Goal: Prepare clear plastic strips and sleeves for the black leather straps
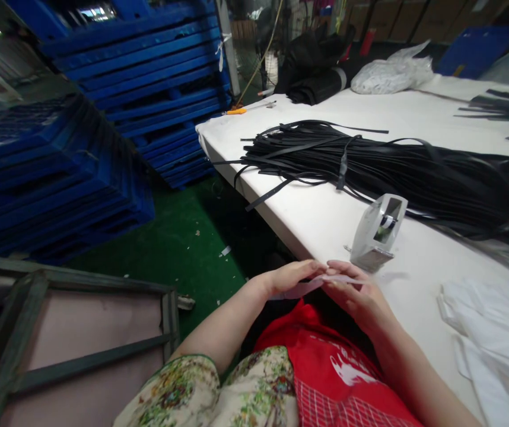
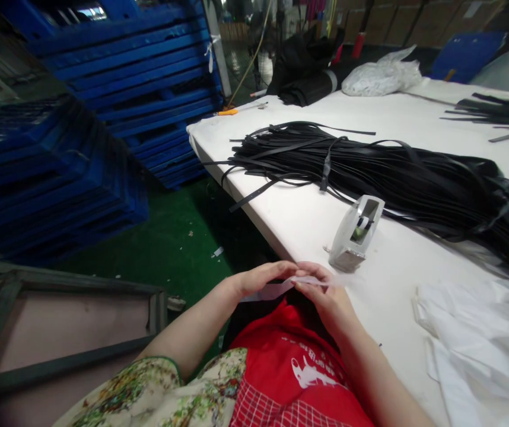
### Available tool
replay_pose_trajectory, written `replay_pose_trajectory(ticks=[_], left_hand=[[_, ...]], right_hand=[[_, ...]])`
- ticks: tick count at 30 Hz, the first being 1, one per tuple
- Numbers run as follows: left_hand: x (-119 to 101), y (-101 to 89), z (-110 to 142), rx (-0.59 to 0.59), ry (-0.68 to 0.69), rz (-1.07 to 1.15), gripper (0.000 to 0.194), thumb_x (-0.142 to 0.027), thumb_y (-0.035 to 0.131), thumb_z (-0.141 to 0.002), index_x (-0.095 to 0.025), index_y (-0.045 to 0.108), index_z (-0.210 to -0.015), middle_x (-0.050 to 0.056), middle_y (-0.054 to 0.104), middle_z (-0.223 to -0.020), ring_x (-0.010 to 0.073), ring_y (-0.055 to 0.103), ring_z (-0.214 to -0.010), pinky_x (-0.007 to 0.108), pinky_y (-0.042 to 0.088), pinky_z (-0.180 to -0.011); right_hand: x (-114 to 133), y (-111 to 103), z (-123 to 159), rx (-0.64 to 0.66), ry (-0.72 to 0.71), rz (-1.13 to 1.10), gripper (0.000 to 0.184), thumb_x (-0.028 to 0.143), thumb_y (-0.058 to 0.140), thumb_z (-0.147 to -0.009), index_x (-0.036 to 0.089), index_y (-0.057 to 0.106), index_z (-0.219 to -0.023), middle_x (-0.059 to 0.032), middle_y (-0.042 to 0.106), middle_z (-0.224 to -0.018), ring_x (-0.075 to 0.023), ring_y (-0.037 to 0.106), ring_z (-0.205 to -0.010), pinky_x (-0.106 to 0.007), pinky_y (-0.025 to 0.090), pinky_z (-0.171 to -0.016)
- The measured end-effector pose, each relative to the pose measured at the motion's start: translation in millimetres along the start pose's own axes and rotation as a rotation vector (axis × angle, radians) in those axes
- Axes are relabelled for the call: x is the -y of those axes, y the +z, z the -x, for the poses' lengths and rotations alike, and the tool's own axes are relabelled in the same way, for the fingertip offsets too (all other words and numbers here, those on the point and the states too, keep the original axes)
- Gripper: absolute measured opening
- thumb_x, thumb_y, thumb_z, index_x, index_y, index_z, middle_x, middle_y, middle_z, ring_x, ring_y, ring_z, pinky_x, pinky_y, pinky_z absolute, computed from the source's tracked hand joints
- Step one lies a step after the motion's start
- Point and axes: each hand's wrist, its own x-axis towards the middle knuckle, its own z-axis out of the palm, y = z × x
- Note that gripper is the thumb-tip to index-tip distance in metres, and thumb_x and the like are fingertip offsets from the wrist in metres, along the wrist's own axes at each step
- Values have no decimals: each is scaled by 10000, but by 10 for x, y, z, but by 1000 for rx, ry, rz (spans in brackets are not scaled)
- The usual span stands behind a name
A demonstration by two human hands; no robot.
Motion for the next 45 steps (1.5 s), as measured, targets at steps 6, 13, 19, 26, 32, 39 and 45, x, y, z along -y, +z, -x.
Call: replay_pose_trajectory(ticks=[6, 13, 19, 26, 32, 39, 45], left_hand=[[152, -136, 291, 27, -325, -371, 466, -562, 576, -871, -124, 723, -924, 30, 679, -677, 87, 519, -477, 194, 378, -459], [213, -212, 551, 114, -431, -525, 504, -591, 519, -884, -140, 742, -843, 53, 716, -729, 83, 466, -408, 207, 342, -400], [137, -77, 551, -214, -102, -963, 569, -374, 815, -677, -150, 676, -1181, 128, 679, -1211, 296, 624, -1103, 405, 489, -979], [-260, 554, 273, -446, 367, -733, 373, -437, 692, -817, -138, 699, -1039, 102, 728, -1016, 227, 664, -945, 332, 509, -895], [-183, 633, 97, -476, 228, -424, 283, -362, 591, -888, -132, 733, -802, 66, 722, -774, 164, 642, -711, 254, 484, -673], [-155, 391, 144, -454, 110, -34, 323, -412, 713, -797, -93, 755, -828, 85, 744, -771, 146, 624, -658, 242, 476, -648], [-308, 307, 208, -373, 202, -144, 303, -393, 730, -791, -95, 765, -839, 80, 735, -797, 142, 627, -714, 228, 480, -684]], right_hand=[[18, -298, -41, -291, 30, -167, 373, 474, 798, -743, 164, 708, -927, -4, 601, -604, -131, 537, -496, -234, 406, -443], [104, -467, 22, -487, -121, 213, 411, 516, 717, -804, 192, 562, -605, 34, 476, -487, -115, 400, -456, -251, 321, -450], [162, -295, 94, -531, -353, 846, 441, 479, 605, -827, 208, 464, -508, 30, 434, -472, -122, 406, -455, -262, 285, -473], [176, 138, 211, -360, -658, 1220, 286, 243, 492, -893, 210, 522, -611, 9, 535, -564, -134, 491, -489, -293, 278, -510], [163, 151, 253, -180, -612, 994, 188, 252, 532, -900, 209, 540, -717, 9, 554, -639, -138, 523, -558, -265, 348, -542], [178, 0, 202, -176, -378, 639, 273, 430, 644, -885, 197, 614, -1024, -30, 642, -816, -165, 553, -635, -278, 453, -598], [115, 45, 137, 242, -236, 487, 414, 463, 469, -971, 195, 595, -681, -25, 604, -678, -188, 560, -678, -294, 461, -655]])
